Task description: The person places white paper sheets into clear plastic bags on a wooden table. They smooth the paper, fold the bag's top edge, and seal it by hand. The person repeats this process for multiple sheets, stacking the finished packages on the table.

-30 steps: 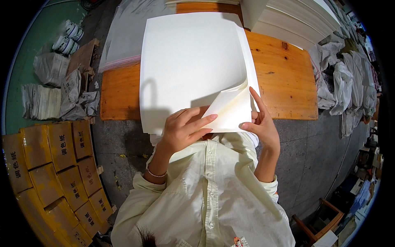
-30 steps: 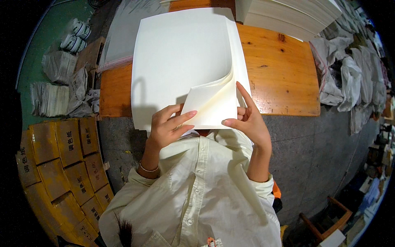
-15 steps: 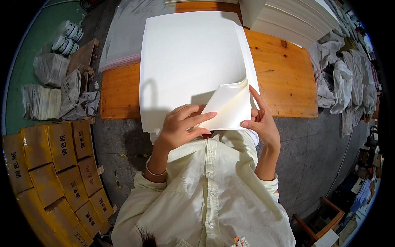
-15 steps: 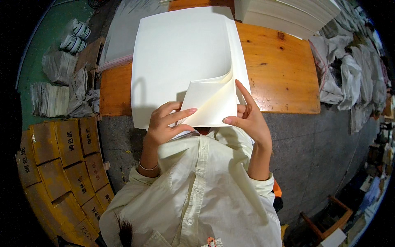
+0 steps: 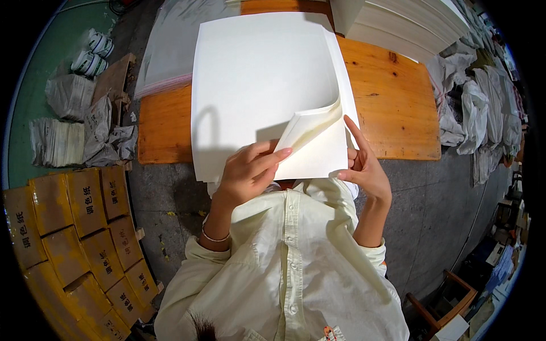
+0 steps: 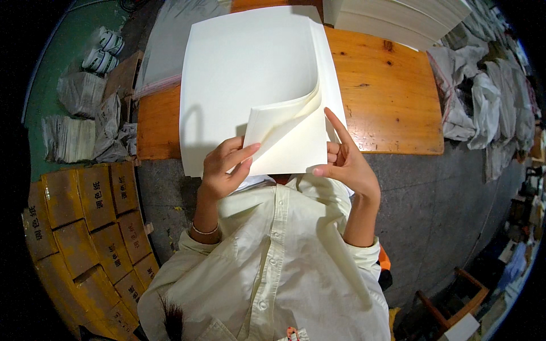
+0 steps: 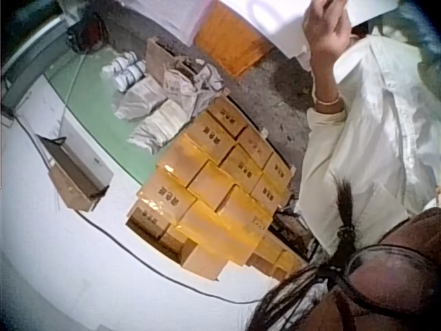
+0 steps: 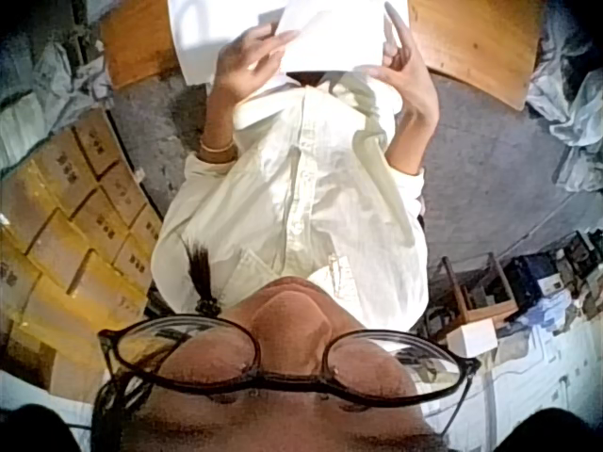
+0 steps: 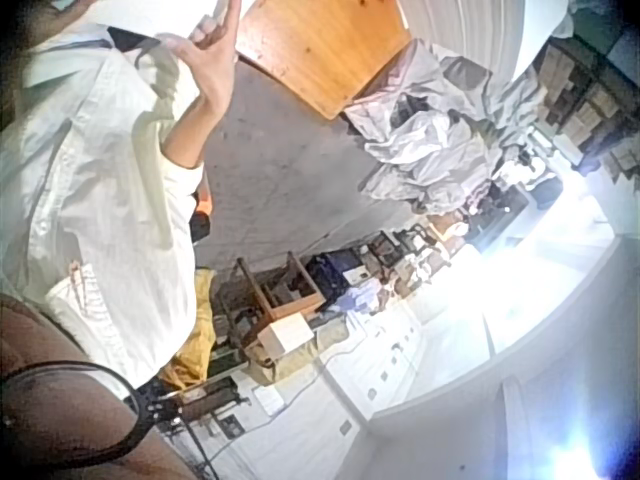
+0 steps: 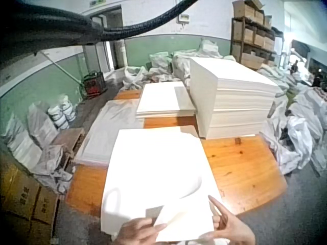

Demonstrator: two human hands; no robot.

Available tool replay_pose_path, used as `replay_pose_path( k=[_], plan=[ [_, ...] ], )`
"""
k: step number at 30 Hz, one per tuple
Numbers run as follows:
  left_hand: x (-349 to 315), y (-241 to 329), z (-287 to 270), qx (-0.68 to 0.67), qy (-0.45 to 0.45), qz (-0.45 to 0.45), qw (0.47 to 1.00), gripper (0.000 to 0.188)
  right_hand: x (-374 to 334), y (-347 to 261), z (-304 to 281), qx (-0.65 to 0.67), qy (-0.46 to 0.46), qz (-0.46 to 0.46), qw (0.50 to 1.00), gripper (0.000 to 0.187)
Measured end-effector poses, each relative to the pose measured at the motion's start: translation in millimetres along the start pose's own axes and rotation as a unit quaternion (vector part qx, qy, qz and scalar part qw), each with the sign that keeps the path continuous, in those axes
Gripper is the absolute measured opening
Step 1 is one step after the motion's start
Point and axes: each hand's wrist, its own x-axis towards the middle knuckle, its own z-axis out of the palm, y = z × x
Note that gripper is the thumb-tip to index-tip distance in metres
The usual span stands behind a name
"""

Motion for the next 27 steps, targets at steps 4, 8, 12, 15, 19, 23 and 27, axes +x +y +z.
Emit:
replay_pose_path(
  k=[4,8,12,15,19,23,27],
  plan=[
    [5,0,-2,0.035,-0.037,0.026,0.998,0.044,-1,-3,-1,-0.036,0.012,0.027,0.999,0.104],
    [7,4,-1,0.013,-0.067,0.026,0.997,0.035,1,-1,3,-0.085,0.047,0.031,0.995,0.102],
    [5,2,-1,0.018,-0.066,0.005,0.998,0.042,3,-1,9,-0.087,0.072,0.018,0.993,0.101],
    [3,0,-1,0.020,-0.061,-0.005,0.998,0.043,3,0,10,-0.088,0.078,0.019,0.993,0.101],
    [0,0,1,0.047,-0.018,0.015,0.999,0.041,3,0,9,-0.071,0.068,0.011,0.995,0.102],
    [-8,-2,5,0.095,0.045,0.047,0.993,0.035,0,1,4,-0.048,0.048,0.008,0.998,0.101],
    [-11,-6,7,0.092,0.077,0.065,0.991,0.031,0,1,-1,-0.065,0.026,0.011,0.998,0.100]
  ],
)
